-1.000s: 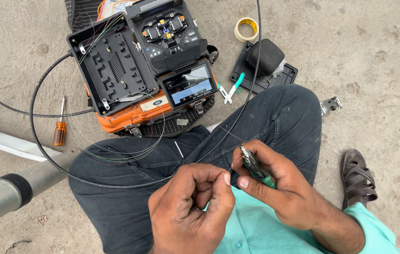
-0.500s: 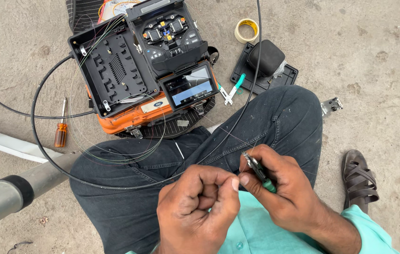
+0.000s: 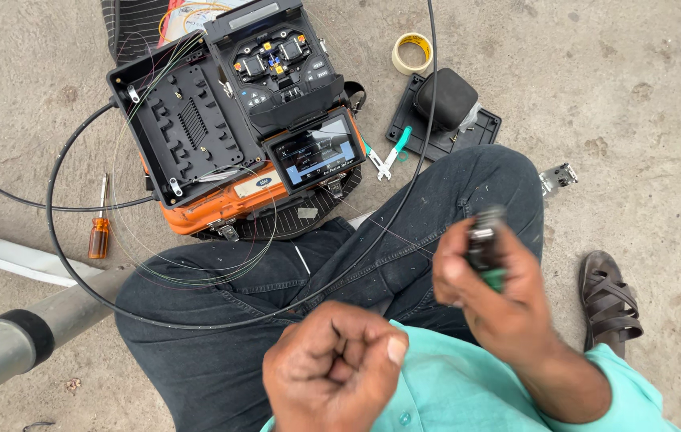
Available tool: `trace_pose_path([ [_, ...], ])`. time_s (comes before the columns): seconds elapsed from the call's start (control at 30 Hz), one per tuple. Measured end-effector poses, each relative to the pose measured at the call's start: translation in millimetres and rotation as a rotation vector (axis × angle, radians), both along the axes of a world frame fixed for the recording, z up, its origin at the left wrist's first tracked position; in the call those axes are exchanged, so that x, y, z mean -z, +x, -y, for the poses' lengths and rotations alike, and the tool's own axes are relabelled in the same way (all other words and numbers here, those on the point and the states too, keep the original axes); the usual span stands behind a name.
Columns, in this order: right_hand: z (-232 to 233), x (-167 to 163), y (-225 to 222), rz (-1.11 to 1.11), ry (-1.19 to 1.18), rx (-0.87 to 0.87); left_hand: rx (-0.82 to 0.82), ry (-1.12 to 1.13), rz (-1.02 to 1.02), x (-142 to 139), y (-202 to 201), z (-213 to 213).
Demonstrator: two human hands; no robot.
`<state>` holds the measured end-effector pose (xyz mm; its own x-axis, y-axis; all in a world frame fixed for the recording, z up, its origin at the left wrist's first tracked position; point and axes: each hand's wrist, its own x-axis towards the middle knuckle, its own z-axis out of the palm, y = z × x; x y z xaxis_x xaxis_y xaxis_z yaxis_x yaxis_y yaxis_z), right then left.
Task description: The person sits on the ground with a fiber optic fusion splicer kit and splices fiber optic cable. They strip the fiber coating with wire strippers, place the fiber in a cleaver and cleave it, then load the prepared fiber into the fusion splicer and operate the splicer.
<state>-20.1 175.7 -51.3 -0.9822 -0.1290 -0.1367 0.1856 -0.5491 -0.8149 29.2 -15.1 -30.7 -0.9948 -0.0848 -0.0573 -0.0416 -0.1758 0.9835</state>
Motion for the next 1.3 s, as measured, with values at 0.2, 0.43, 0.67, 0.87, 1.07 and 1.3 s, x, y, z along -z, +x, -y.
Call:
trace_pose_path([
  [0.2,2,-12,9,-0.247,-0.051,-0.106,0.056,0.154,0.111,6,-6,-10],
  [0.43,0,-7,8,-0.341,-0.080,0.009,0.082,0.092,0.088,2,-12,-15],
  [0.67,-42,12,-12,-0.319,0.108,0.284,-0.019,-0.029,0.199,36,-2,-15],
  [0.87,-95,35,-44,-0.646,1.645,0.274,-0.089,-0.274,-0.039,112,-8,20],
  [1.07,-188,114,-45,-0.203,1.369,0.572,0.477,-0.888,0.494,199,-58,83],
  [1.3,-248,227,-97,0.545,1.042,0.608,0.411,-1.034,0.696,188,-63,54],
])
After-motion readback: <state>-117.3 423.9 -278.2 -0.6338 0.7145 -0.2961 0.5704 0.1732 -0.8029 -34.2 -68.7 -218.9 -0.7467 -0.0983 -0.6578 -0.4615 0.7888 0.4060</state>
